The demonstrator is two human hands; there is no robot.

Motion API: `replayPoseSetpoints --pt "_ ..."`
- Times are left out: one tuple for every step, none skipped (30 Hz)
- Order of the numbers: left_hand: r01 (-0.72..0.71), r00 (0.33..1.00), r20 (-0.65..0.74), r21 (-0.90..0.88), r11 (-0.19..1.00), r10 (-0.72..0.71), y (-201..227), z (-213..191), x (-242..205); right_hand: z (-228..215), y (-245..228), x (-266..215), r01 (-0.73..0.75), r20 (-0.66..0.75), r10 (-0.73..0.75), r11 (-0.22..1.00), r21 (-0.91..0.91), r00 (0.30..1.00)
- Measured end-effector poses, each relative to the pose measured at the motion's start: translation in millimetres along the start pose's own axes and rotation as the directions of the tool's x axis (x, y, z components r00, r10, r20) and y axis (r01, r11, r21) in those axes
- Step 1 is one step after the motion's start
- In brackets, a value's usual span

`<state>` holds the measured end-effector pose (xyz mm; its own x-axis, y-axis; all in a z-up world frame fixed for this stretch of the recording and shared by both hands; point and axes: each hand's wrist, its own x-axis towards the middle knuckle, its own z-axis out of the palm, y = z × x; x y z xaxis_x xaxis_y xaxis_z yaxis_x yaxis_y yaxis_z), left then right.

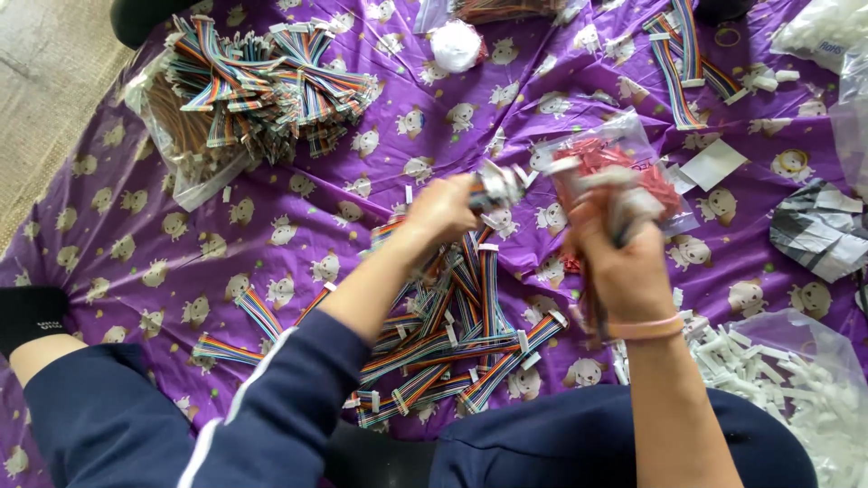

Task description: Bundling and aligning multi-colored electronic ribbon cables with connectors

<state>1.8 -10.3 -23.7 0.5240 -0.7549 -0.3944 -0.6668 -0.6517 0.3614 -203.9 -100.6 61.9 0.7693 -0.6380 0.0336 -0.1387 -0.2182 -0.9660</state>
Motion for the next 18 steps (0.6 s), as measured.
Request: replayPoseSetpoints --pt "0.015 1.0 -0.02 -0.072 0.997 -0.016 2.5 -26.2 -16.7 -2.6 6.6 2.3 -0.076 -0.073 0.09 0.98 0.185 0.993" --pt "0.029 0.999 -0.038 -0.142 0.989 -0.035 4.9 -52.6 -34.0 -4.9 13.1 4.2 -0.133 -0.126 0.192 0.92 0.369 0.973" --pt "0.028 0.999 -0.038 -0.139 0.99 -0.034 2.9 -64.7 -49.4 -2.1 15.3 2.6 -0.131 -0.128 0.191 0.919 0.371 0.973" --pt "0.051 0.995 -0.068 -0.23 0.972 -0.068 -0.5 -77.5 -66.0 1.9 16.9 1.9 -0.175 -0.144 0.264 0.878 0.446 0.954" --pt "0.07 0.99 -0.094 -0.319 0.945 -0.105 -4.2 -90.3 -82.9 6.5 18.4 1.0 -0.214 -0.154 0.336 0.828 0.518 0.929" --pt "0.073 0.989 -0.096 -0.318 0.945 -0.109 -13.9 -89.3 -89.7 11.1 16.4 1.5 -0.214 -0.15 0.335 0.827 0.52 0.93" --pt "0.059 0.984 -0.123 -0.445 0.894 -0.126 -23.8 -88.0 -96.6 15.9 14.7 1.8 -0.308 -0.049 0.399 0.775 0.552 0.916" --pt "0.045 0.978 -0.142 -0.565 0.824 -0.15 -33.8 -84.3 -105.5 20.9 13.9 -0.7 -0.407 0.058 0.459 0.713 0.571 0.887" --pt "0.052 0.978 -0.139 -0.565 0.823 -0.158 -28.8 -78.4 -113.8 30.5 8.7 -2.5 -0.413 0.065 0.462 0.71 0.571 0.885" --pt "0.02 0.988 -0.101 -0.669 0.743 -0.118 -23.1 -71.2 -122.4 39.4 3.5 -6.3 -0.499 0.232 0.466 0.604 0.621 0.854" --pt "-0.005 0.995 -0.07 -0.762 0.647 -0.074 -17.5 -64.1 -130.9 48.3 -1.6 -10.1 -0.585 0.392 0.445 0.489 0.647 0.805" --pt "0.0 0.994 -0.068 -0.764 0.645 -0.08 -8.6 -42.8 -123.4 60.4 6.8 -13.7 -0.59 0.397 0.447 0.488 0.643 0.802" --pt "-0.044 0.997 -0.078 -0.785 0.618 -0.029 0.5 -21.6 -115.7 72.4 15.2 -17.4 -0.555 0.441 0.338 0.449 0.701 0.831" --pt "-0.089 0.995 -0.092 -0.805 0.587 0.024 10.1 -0.8 -106.5 83.5 23.6 -20.0 -0.521 0.471 0.224 0.402 0.753 0.853" --pt "-0.087 0.996 -0.092 -0.807 0.584 0.021 28.7 -1.2 -106.7 81.2 15.3 -22.5 -0.524 0.474 0.225 0.403 0.75 0.851" --pt "-0.129 0.987 -0.158 -0.75 0.649 0.014 47.2 -1.2 -107.6 78.8 7.0 -25.7 -0.497 0.438 0.237 0.383 0.778 0.867" --pt "-0.165 0.975 -0.223 -0.685 0.709 0.012 66.0 -1.5 -108.1 76.2 -1.3 -28.7 -0.469 0.401 0.249 0.364 0.805 0.882" --pt "-0.166 0.974 -0.225 -0.689 0.706 0.009 72.2 -3.5 -106.6 71.7 -9.6 -30.0 -0.472 0.403 0.25 0.368 0.801 0.88"
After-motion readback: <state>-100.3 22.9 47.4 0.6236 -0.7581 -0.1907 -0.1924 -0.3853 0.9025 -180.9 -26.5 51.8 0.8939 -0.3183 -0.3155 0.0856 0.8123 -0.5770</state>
